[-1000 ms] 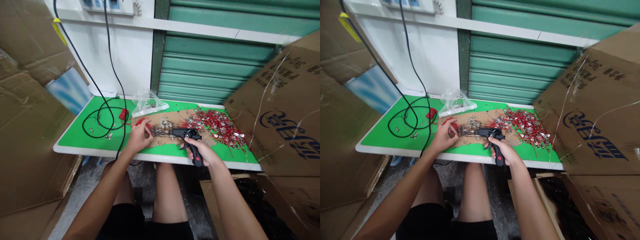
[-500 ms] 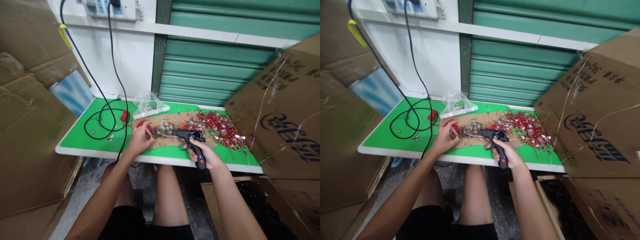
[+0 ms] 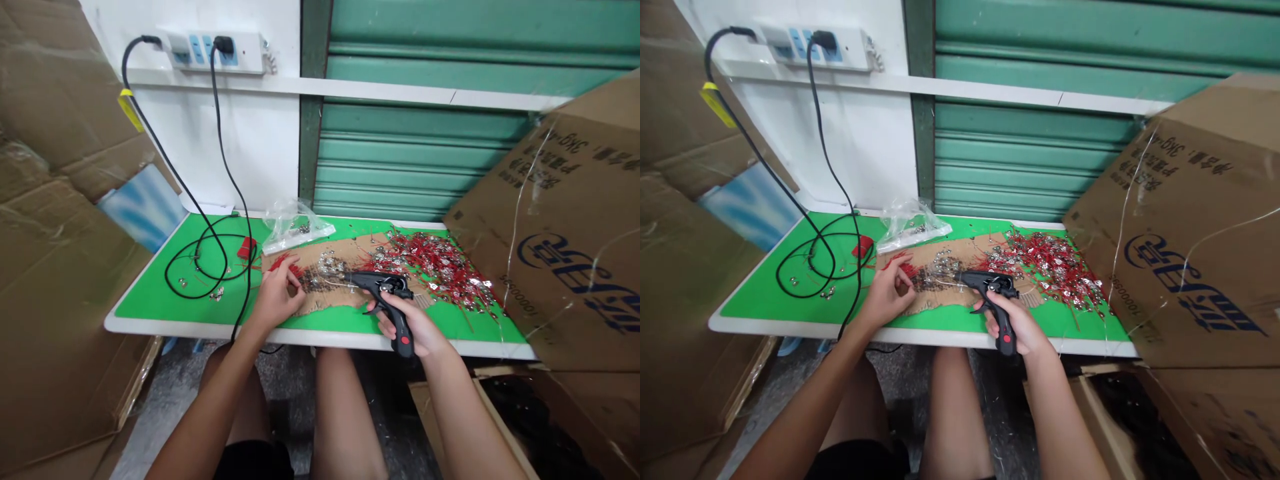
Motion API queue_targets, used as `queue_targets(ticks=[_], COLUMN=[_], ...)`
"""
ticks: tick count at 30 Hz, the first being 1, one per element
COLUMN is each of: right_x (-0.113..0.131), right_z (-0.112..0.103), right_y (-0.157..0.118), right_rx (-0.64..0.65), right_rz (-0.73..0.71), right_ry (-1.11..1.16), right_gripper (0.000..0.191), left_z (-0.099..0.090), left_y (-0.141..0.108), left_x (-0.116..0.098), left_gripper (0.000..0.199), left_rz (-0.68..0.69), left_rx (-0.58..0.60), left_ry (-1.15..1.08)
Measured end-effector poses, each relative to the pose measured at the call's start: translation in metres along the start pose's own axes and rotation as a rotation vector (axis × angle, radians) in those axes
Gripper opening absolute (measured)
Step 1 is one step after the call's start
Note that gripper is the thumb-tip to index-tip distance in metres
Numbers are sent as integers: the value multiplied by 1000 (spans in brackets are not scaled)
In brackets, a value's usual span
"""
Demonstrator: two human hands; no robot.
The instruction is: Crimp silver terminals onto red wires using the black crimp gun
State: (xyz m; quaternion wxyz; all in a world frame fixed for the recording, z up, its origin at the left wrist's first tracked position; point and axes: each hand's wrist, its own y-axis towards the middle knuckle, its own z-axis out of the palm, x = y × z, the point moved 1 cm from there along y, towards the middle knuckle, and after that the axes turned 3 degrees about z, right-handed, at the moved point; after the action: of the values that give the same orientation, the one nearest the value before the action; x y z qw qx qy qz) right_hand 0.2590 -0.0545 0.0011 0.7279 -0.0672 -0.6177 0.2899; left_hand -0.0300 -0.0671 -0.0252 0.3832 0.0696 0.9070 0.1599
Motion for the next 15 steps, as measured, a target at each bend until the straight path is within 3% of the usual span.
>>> queue_targets(ticks=[6, 15], right_x=[-3, 0], right_z=[2, 5], right_y=[3, 4], right_rx=[-27, -63], right_rz=[29, 37], right_ry=[-167, -166], right_gripper=[52, 57], left_z=[-1, -1], left_y=[0, 0], left_x=[1, -1], left_gripper=[65, 65], left_rz=[11, 15], left_rx=[-5, -14], left_ry=[4, 3])
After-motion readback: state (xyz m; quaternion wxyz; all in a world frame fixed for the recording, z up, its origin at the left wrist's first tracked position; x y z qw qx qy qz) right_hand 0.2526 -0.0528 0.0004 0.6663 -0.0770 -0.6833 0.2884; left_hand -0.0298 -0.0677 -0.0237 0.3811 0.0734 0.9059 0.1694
